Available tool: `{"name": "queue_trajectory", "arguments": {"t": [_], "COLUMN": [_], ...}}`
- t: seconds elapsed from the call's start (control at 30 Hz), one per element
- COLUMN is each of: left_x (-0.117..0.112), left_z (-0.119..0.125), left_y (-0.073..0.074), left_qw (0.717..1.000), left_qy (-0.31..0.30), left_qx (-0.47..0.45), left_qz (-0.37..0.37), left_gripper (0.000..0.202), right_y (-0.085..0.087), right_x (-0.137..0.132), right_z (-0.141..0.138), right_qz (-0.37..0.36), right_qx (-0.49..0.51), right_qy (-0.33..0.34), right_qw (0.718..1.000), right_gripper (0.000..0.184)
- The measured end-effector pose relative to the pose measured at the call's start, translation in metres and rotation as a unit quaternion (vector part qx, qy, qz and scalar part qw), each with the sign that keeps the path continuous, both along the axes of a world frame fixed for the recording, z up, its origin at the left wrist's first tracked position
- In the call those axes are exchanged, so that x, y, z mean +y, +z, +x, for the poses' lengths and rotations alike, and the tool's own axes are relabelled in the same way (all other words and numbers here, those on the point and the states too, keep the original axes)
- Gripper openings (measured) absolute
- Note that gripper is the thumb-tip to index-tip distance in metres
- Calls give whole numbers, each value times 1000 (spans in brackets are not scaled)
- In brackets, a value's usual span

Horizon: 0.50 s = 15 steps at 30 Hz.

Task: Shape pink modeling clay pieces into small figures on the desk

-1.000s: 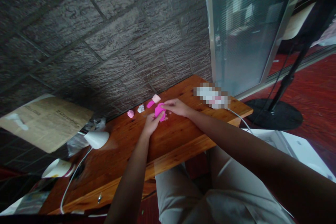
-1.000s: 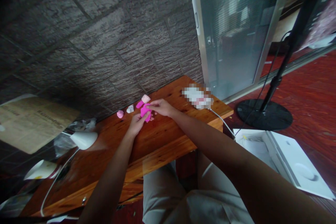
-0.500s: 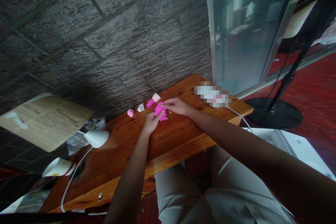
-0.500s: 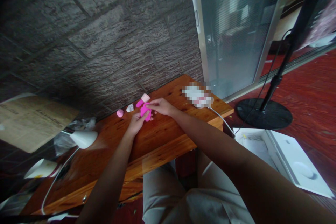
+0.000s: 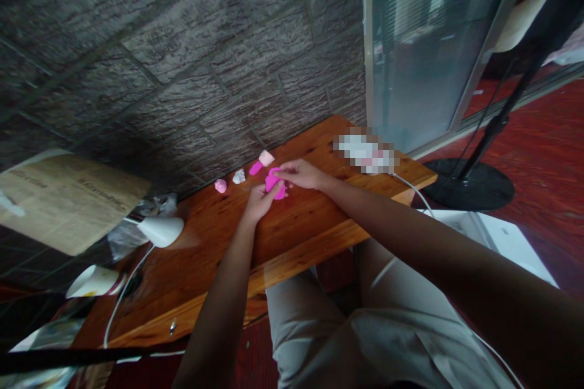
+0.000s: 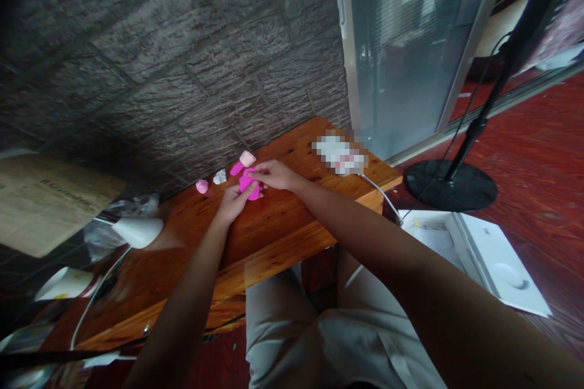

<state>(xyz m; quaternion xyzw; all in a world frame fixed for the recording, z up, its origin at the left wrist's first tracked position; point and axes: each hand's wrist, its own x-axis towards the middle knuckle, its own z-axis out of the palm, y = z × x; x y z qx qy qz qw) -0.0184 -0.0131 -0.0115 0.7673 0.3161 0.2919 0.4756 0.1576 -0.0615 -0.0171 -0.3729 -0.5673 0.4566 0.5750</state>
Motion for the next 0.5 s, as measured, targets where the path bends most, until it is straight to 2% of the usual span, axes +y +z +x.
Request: {"name": "queue_trajectory", "arguments": {"t": [0.5], "left_x": [1], "left_z": [1], "left_y": [-1], "left_qw": [1000], "left_qy": [2], "left_qx": [-10], "left_qz": [-2], "left_gripper": [57], "right_y": [0], "right_x": [-1], "right_z": [-1], "right_qz": [-5], "right_qx": [-4], "right_qy": [19], "right_qw": [1000], "right_gripper": [32]}}
